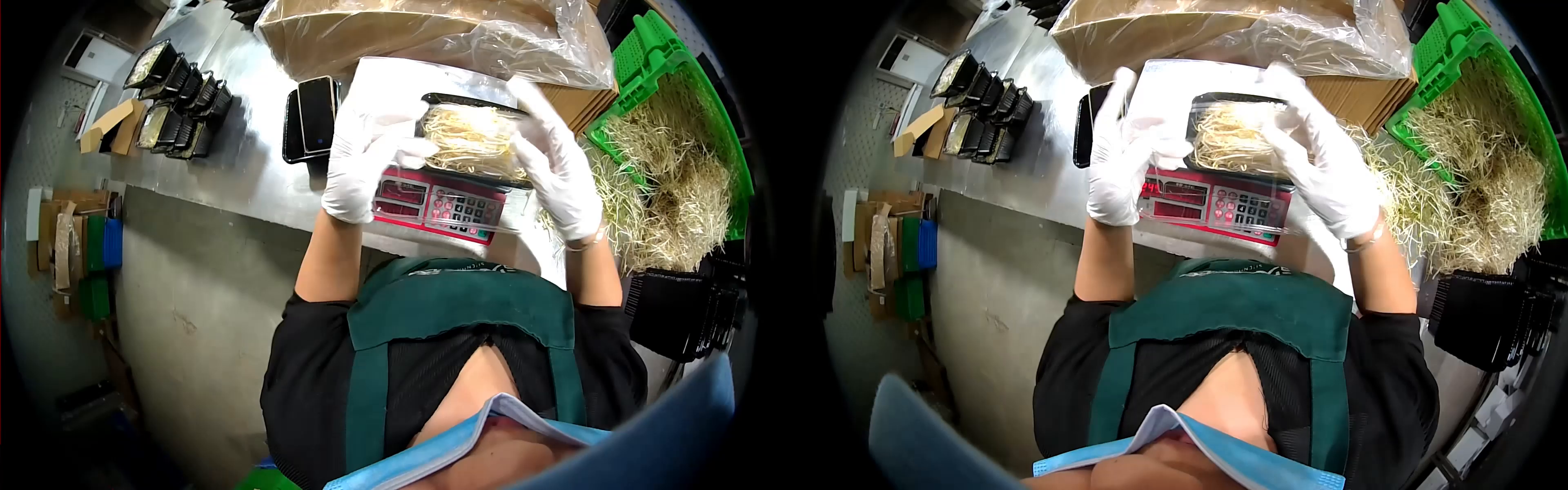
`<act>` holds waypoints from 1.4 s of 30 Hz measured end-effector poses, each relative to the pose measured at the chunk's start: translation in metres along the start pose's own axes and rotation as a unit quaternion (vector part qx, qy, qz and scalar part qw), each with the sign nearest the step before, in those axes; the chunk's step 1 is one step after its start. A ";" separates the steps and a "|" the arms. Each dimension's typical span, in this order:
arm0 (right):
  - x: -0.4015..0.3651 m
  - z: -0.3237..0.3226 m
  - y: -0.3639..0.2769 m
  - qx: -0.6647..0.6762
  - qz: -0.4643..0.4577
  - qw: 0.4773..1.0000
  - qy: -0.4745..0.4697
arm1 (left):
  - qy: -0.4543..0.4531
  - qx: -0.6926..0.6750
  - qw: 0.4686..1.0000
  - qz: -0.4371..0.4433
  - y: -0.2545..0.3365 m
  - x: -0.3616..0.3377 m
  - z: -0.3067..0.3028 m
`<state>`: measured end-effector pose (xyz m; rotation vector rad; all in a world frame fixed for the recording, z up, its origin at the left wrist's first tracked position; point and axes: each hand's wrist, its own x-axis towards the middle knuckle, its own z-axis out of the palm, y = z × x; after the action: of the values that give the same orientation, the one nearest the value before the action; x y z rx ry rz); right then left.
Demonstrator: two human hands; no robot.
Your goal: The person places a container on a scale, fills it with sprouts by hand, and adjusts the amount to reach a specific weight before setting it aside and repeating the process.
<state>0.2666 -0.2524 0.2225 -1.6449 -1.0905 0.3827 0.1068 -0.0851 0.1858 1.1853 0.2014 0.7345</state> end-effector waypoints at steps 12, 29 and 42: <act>0.040 -0.014 0.157 -0.146 0.085 0.969 0.180 | 0.015 0.566 0.824 0.020 -0.121 0.113 -0.032; 0.016 -0.025 0.125 0.031 0.240 0.968 0.060 | 0.094 0.365 0.924 -0.070 -0.106 0.068 -0.039; -0.046 0.000 0.096 0.311 0.357 0.879 0.058 | 0.073 -0.015 0.957 -0.282 -0.091 -0.005 -0.024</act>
<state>0.2864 -0.2896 0.1250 -1.3899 -0.1709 0.9861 0.1284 -0.0861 0.0937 0.9749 0.6209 0.3177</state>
